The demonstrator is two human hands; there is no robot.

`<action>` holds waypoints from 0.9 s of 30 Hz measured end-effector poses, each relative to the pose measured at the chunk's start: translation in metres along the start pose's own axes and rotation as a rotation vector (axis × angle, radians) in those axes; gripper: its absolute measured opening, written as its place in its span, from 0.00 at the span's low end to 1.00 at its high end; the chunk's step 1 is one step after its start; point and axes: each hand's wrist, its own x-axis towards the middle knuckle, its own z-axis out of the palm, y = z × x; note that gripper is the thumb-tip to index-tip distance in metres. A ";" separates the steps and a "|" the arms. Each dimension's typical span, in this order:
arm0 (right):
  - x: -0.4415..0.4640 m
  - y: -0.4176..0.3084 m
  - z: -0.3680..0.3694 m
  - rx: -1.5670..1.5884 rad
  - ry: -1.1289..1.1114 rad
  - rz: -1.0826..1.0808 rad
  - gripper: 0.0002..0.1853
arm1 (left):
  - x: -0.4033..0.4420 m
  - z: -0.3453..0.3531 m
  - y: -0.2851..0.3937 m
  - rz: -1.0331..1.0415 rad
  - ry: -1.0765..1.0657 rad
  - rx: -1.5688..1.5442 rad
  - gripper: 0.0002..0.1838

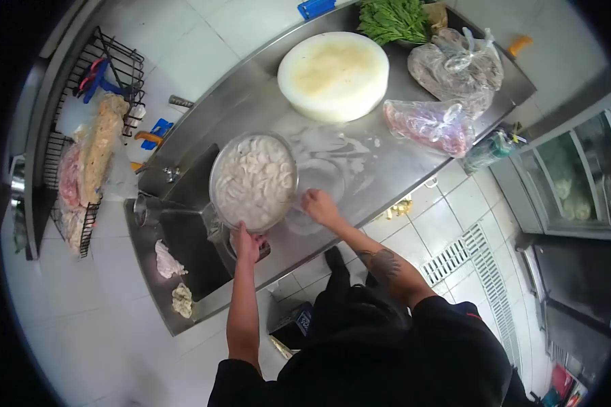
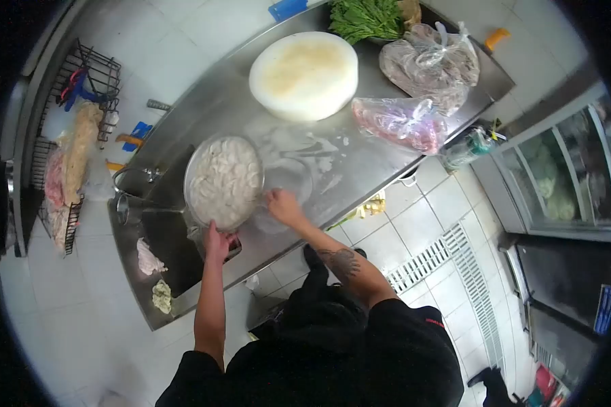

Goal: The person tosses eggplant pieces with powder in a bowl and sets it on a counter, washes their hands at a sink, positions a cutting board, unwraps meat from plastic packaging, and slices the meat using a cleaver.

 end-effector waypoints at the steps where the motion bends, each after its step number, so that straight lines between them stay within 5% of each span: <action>1: 0.001 -0.013 -0.016 -0.033 0.019 0.011 0.17 | 0.017 -0.011 0.006 0.091 0.076 0.018 0.27; 4: 0.036 -0.004 -0.065 -0.303 0.209 -0.133 0.14 | 0.067 -0.044 0.036 0.166 0.347 0.039 0.26; 6: 0.060 0.011 -0.089 -0.443 0.225 -0.188 0.11 | 0.086 -0.052 0.056 0.188 0.340 -0.005 0.25; 8: 0.089 0.054 -0.101 -0.584 0.206 -0.510 0.09 | 0.115 -0.063 0.063 0.294 0.440 0.073 0.24; 11: 0.096 0.039 -0.103 -0.554 0.229 -0.360 0.08 | 0.138 -0.068 0.078 0.316 0.570 0.159 0.22; 15: 0.126 0.027 -0.050 -0.621 0.090 -0.582 0.10 | 0.168 -0.082 0.091 0.310 0.492 0.163 0.20; 19: 0.189 -0.007 0.032 -0.721 -0.127 -0.476 0.12 | 0.195 -0.114 0.078 0.361 0.538 0.173 0.19; 21: 0.208 -0.010 0.056 -0.880 -0.206 -0.460 0.13 | 0.149 -0.045 0.096 0.268 0.702 0.211 0.17; 27: 0.206 0.045 0.018 -0.940 -0.315 -0.457 0.13 | 0.185 -0.054 0.096 0.394 0.689 0.103 0.13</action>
